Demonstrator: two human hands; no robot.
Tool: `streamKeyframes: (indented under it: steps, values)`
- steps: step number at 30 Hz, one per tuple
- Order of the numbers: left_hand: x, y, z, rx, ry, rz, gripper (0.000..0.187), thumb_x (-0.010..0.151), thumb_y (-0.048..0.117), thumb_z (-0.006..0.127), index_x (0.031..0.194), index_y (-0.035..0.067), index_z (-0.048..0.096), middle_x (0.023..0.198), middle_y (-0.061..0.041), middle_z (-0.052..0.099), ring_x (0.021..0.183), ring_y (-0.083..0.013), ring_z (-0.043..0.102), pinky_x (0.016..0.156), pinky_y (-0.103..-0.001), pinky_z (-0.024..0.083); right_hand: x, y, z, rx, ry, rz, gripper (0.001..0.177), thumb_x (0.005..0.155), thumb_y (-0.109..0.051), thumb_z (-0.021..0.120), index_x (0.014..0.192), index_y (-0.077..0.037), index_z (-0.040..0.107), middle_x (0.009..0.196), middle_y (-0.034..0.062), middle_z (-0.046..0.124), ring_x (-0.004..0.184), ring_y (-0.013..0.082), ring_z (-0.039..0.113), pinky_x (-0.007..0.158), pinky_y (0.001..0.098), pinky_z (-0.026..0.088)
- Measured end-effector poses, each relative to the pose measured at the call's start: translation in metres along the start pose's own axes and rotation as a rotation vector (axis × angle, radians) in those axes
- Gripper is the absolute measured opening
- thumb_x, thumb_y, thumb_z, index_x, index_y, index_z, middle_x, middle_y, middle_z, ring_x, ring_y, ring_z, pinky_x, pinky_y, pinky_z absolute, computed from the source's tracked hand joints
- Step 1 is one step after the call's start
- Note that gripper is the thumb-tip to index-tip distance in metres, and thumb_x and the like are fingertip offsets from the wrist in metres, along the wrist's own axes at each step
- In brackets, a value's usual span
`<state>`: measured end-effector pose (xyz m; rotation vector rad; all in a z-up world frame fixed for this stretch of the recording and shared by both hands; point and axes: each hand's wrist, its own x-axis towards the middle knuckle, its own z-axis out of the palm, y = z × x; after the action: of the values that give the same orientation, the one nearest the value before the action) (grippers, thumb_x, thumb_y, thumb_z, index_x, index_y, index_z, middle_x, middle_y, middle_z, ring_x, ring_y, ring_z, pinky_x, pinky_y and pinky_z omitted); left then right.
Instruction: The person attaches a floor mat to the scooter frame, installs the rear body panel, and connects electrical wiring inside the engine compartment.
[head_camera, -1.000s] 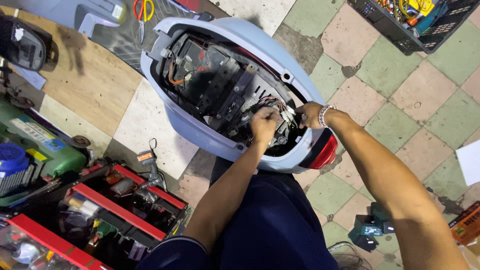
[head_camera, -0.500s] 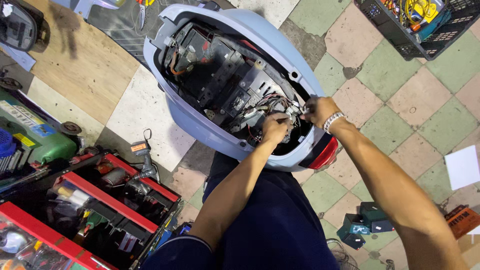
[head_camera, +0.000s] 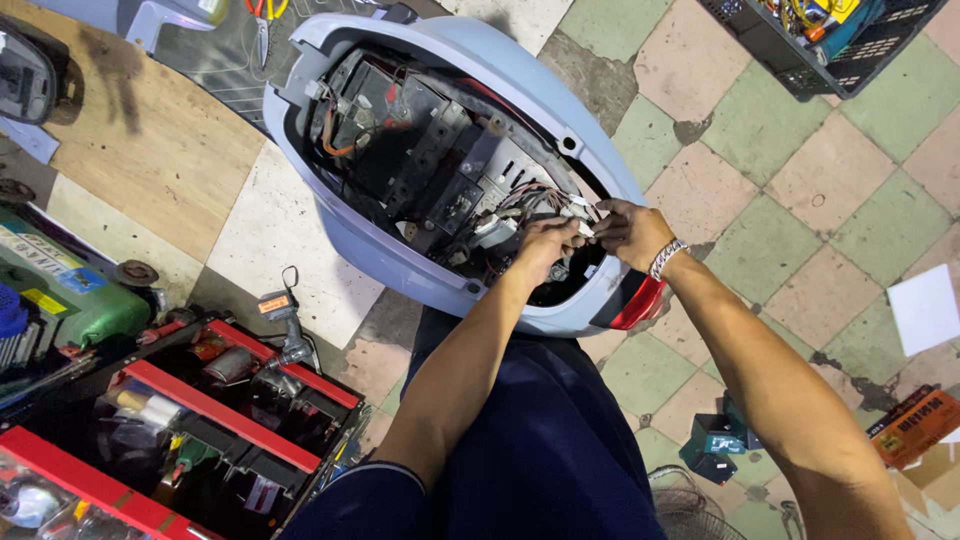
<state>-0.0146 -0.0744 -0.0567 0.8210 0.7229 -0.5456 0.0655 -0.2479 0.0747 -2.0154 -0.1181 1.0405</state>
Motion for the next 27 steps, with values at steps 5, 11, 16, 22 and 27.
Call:
streamKeyframes:
  steps: [5,11,16,22,27]
  values:
    - [-0.021,0.012,0.005,0.085,-0.008,-0.015,0.017,0.095,0.019,0.075,0.103,0.004,0.075,0.087,-0.003,0.074,0.074,-0.0117,0.069,0.063,-0.027,0.05,-0.003,0.001,0.004,-0.169,0.039,0.01,0.046,0.078,0.0,0.082,0.121,-0.003,0.068,0.103,0.0124,0.077,0.093,0.0218,0.076,0.086,0.0327,0.061]
    - [-0.006,-0.016,-0.011,-0.011,0.198,0.074,0.028,0.094,0.022,0.07,0.108,-0.002,0.07,0.09,-0.012,0.077,0.075,-0.021,0.076,0.061,-0.032,0.061,-0.012,0.004,0.024,-0.415,0.185,-0.103,0.021,0.084,-0.003,0.073,0.105,-0.003,0.075,0.105,0.0175,0.073,0.093,0.0342,0.074,0.082,0.0414,0.059]
    - [0.007,-0.007,0.019,-0.099,0.487,-0.026,0.033,0.092,0.026,0.074,0.105,-0.004,0.069,0.089,-0.011,0.074,0.073,-0.0232,0.076,0.057,-0.032,0.061,-0.02,0.0,0.033,-0.439,0.259,-0.157,0.019,0.091,-0.013,0.068,0.105,-0.001,0.071,0.109,0.0197,0.068,0.097,0.0422,0.067,0.086,0.0482,0.053]
    - [0.016,0.012,0.037,-0.2,0.652,-0.198,0.028,0.088,0.026,0.083,0.089,0.002,0.069,0.076,-0.005,0.065,0.051,-0.0127,0.05,0.041,-0.026,0.037,-0.022,-0.004,0.036,-0.441,0.293,-0.132,0.018,0.091,-0.014,0.068,0.104,-0.002,0.072,0.111,0.0198,0.068,0.101,0.0415,0.066,0.087,0.048,0.053]
    - [0.017,0.003,0.0,-0.17,0.316,-0.116,0.013,0.088,0.021,0.069,0.084,0.008,0.072,0.077,-0.006,0.072,0.053,-0.0098,0.06,0.041,-0.023,0.036,-0.022,-0.01,0.035,-0.448,0.266,-0.081,0.017,0.092,-0.016,0.068,0.103,-0.004,0.071,0.108,0.0196,0.07,0.1,0.0416,0.067,0.087,0.0492,0.053]
